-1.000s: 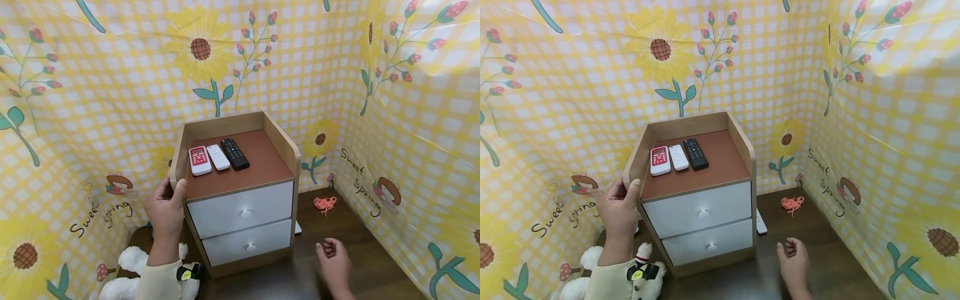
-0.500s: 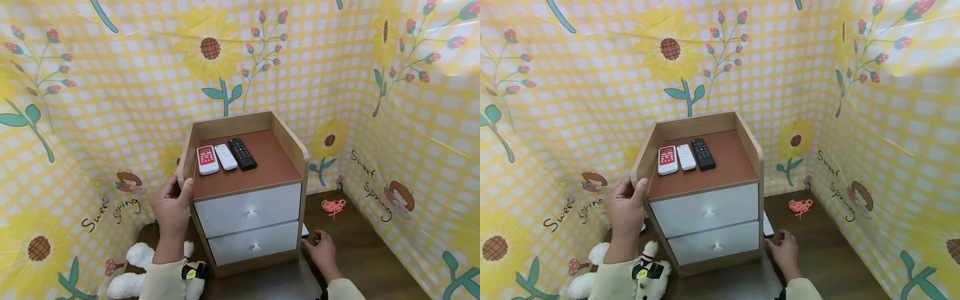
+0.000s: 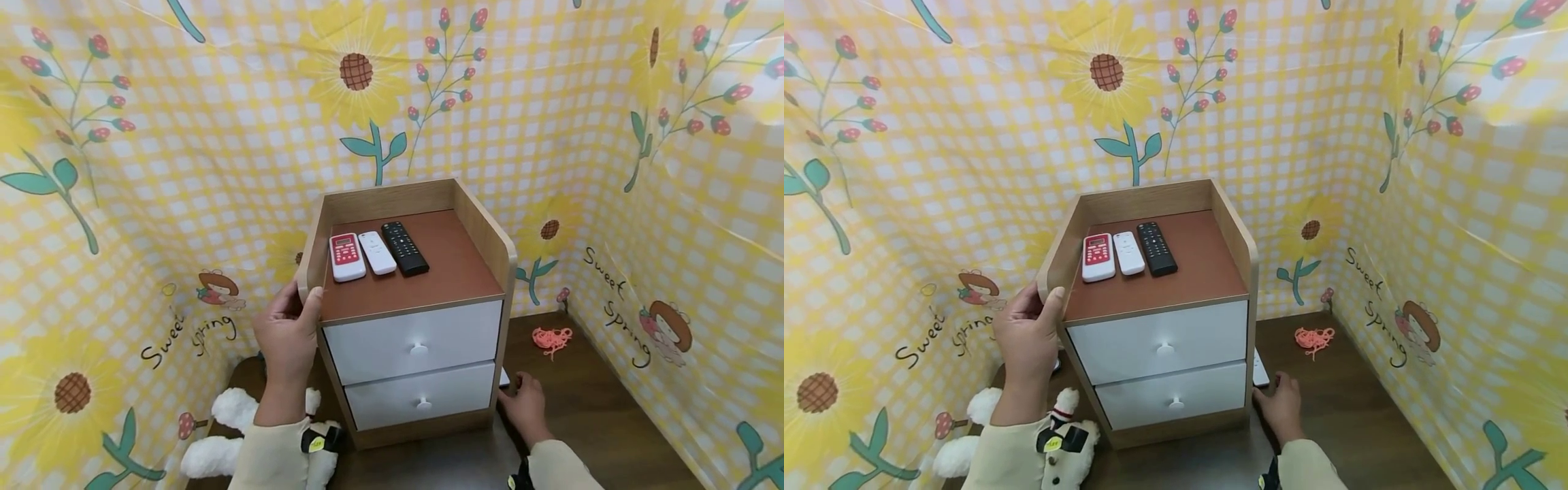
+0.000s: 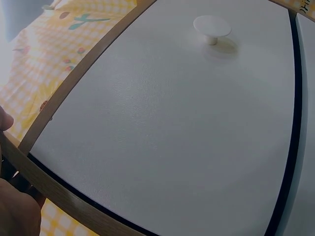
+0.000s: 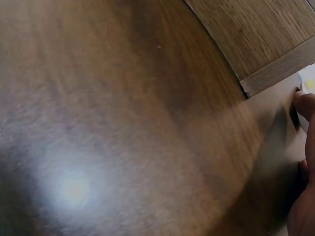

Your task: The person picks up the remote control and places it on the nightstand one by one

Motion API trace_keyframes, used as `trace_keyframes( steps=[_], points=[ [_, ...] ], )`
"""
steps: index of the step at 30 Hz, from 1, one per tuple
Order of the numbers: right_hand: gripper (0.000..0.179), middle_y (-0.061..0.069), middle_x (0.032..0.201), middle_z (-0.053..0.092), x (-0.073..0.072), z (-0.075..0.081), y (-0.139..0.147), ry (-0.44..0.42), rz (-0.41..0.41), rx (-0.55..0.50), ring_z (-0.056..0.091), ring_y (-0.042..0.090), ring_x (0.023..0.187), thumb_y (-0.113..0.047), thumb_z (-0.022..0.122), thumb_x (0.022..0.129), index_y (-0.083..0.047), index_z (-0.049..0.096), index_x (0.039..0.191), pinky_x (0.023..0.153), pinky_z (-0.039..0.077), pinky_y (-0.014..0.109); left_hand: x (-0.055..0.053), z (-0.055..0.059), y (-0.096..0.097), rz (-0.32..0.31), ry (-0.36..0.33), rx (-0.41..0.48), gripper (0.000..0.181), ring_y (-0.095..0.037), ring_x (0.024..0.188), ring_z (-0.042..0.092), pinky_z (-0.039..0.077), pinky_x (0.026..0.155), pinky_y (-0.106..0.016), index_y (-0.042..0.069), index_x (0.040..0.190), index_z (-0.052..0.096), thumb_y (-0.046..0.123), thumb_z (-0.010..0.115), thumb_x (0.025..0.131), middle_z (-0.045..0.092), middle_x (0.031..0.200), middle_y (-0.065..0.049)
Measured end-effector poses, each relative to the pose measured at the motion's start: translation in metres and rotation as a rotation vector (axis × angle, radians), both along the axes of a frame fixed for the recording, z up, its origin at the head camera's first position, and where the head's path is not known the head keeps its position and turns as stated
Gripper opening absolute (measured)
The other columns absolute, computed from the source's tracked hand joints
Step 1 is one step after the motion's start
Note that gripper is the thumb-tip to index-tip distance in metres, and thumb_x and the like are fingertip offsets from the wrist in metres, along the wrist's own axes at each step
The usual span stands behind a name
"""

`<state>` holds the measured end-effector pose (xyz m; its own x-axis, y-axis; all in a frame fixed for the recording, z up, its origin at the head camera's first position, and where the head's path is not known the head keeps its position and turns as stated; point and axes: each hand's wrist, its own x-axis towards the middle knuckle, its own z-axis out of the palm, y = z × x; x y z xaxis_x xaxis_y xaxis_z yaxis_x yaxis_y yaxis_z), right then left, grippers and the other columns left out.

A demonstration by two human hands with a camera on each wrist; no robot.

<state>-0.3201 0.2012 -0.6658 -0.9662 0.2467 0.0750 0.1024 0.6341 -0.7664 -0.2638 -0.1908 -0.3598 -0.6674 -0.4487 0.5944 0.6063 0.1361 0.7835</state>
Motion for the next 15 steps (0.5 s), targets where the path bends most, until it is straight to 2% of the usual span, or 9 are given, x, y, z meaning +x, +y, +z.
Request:
trace_keyframes(
  steps=[4,6,15],
  points=[
    [0.067,0.038,0.128,0.055,-0.006,0.003,0.002,-0.027,0.006,-0.001,0.059,0.05,0.117,-0.016,0.081,0.095,0.017,0.049,0.143,0.099,0.054,0.063,-0.001,0.001,0.001,-0.017,0.019,-0.012,0.03,-0.008,0.077,0.07,0.057,0.063,-0.018,0.004,0.126,0.082,0.0,0.078,0.097,0.081,0.098,0.004],
    [0.068,0.04,0.129,0.054,-0.009,0.003,0.002,-0.03,0.007,-0.003,0.058,0.052,0.118,-0.015,0.081,0.094,0.018,0.048,0.143,0.101,0.053,0.065,-0.001,0.001,0.002,-0.019,0.018,-0.015,0.03,-0.008,0.077,0.07,0.057,0.063,-0.018,0.004,0.126,0.082,0.0,0.078,0.097,0.081,0.098,0.005],
    [0.059,0.04,0.125,0.058,-0.019,-0.003,0.001,-0.028,0.026,0.034,0.06,0.052,0.116,-0.01,0.078,0.091,0.02,0.055,0.136,0.101,0.053,0.066,0.001,0.001,0.0,0.016,-0.008,-0.021,0.031,-0.009,0.085,0.074,0.06,0.068,-0.018,0.005,0.128,0.082,0.004,0.08,0.097,0.08,0.106,-0.019]
  ],
)
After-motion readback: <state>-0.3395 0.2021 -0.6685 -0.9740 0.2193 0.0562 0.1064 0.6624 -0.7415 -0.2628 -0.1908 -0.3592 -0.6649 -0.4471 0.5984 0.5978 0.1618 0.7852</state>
